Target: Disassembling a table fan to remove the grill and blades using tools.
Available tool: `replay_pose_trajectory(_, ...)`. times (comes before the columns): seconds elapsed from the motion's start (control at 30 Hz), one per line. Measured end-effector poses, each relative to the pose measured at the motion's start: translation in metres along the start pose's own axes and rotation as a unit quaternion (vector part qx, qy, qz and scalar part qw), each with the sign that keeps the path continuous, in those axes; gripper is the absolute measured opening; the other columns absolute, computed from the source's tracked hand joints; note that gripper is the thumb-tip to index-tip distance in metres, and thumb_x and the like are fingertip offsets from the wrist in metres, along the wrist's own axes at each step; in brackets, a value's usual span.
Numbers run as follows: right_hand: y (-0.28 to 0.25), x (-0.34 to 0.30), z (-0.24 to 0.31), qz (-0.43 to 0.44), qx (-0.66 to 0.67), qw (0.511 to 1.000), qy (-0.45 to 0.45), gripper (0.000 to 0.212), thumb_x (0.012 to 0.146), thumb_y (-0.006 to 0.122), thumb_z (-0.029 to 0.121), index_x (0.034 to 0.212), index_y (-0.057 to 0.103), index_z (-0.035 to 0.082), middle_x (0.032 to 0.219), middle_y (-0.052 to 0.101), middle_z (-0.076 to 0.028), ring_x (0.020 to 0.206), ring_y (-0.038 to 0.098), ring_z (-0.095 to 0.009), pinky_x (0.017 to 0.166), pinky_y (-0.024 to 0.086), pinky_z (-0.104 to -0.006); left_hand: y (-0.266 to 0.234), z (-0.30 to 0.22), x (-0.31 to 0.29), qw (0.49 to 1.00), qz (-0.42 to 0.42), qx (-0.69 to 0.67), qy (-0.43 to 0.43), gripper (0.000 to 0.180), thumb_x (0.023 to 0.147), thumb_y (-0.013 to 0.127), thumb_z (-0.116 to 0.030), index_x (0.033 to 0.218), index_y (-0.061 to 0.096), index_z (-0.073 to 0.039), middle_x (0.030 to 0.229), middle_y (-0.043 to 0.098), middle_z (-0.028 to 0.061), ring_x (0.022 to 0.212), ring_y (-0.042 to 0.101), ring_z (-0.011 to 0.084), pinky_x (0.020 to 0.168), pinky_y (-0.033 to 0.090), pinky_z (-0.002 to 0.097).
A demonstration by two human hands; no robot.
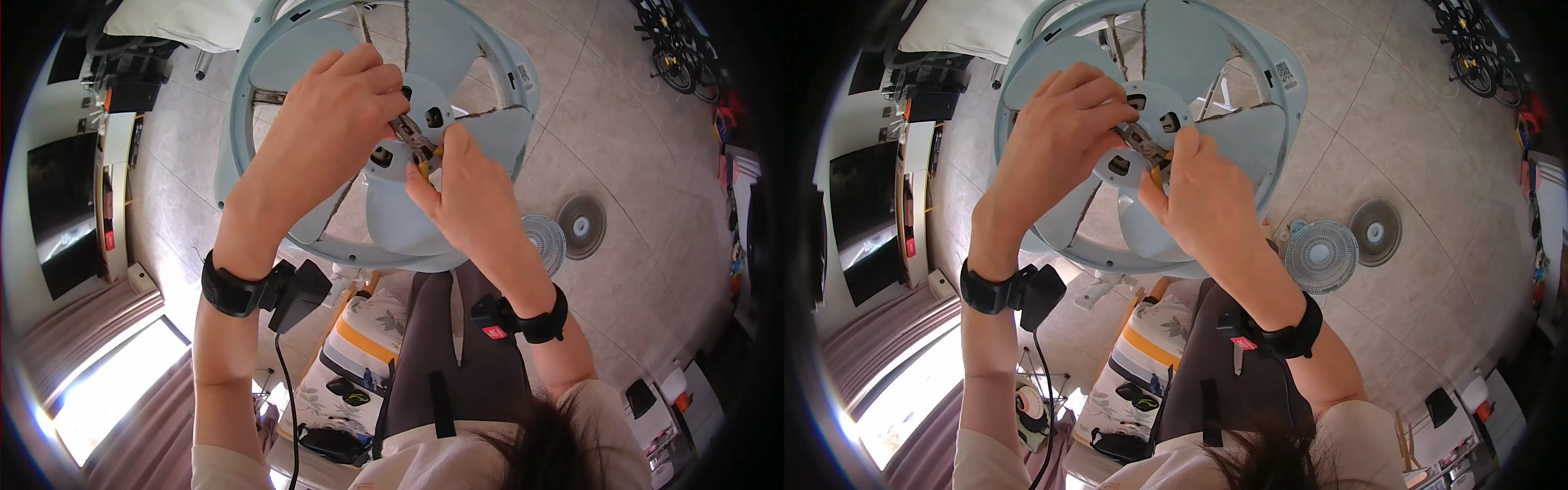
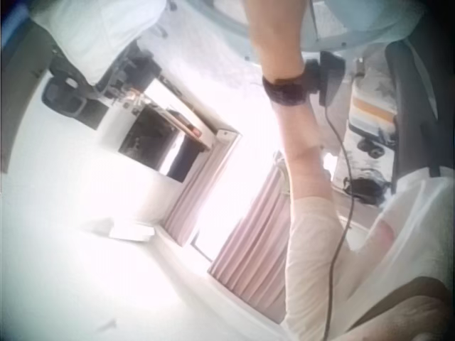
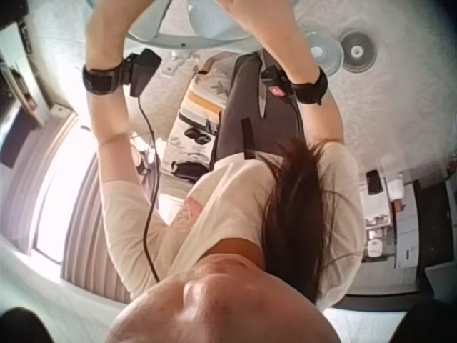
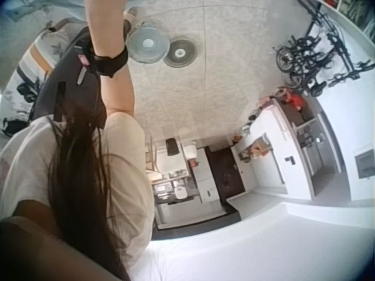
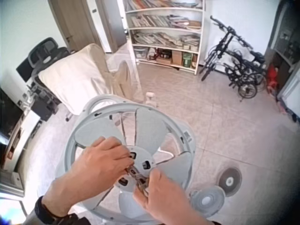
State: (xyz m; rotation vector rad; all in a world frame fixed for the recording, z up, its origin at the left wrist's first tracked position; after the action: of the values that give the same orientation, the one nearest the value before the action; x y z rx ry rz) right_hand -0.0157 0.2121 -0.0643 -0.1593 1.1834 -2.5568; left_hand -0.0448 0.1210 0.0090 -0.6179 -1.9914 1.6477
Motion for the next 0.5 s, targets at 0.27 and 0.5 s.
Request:
replay_pose_trajectory(0.27, -0.015, -0.022, 0.000, -0.186, -0.074, 0.979, -0.043, 0.058, 0.073, 0.072, 0.044, 0.102, 0.047, 0.000, 0.084, 0.046, -0.012, 0.072, 0.048, -0.026, 0.063, 0.042, -0.0338, -0.005, 0.001, -0.001, 1.000, -0.005, 0.002, -0.004, 0.025, 0.062, 0.072, -0.009, 0.086, 0.066, -0.005, 0.088, 0.060, 0.0024, 0.090, 0.054, 0.0220, 0.081, 0.043, 0.0347)
replay_pose_trajectory(0.5, -0.011, -0.018, -0.013, -0.208, -0.090, 0.972, -0.054, 0.057, 0.071, 0.071, 0.050, 0.093, 0.049, 0.002, 0.076, 0.044, -0.009, 0.062, 0.049, -0.022, 0.051, 0.042, -0.0308, -0.027, 0.008, -0.104, 0.893, -0.241, 0.003, -0.381, 0.038, 0.073, 0.073, -0.014, 0.105, 0.055, -0.001, 0.102, 0.058, 0.0104, 0.089, 0.054, 0.0213, 0.075, 0.043, 0.0327)
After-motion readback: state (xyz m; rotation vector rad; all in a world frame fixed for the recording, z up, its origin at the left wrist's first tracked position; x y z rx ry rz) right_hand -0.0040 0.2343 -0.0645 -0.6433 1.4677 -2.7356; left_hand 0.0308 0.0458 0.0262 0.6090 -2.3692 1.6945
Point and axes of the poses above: each hand's wrist, its own x-axis towards the middle knuckle, its own y-axis out of the palm, z = x × y, the point moved 8 cm from there along x, towards the middle knuckle
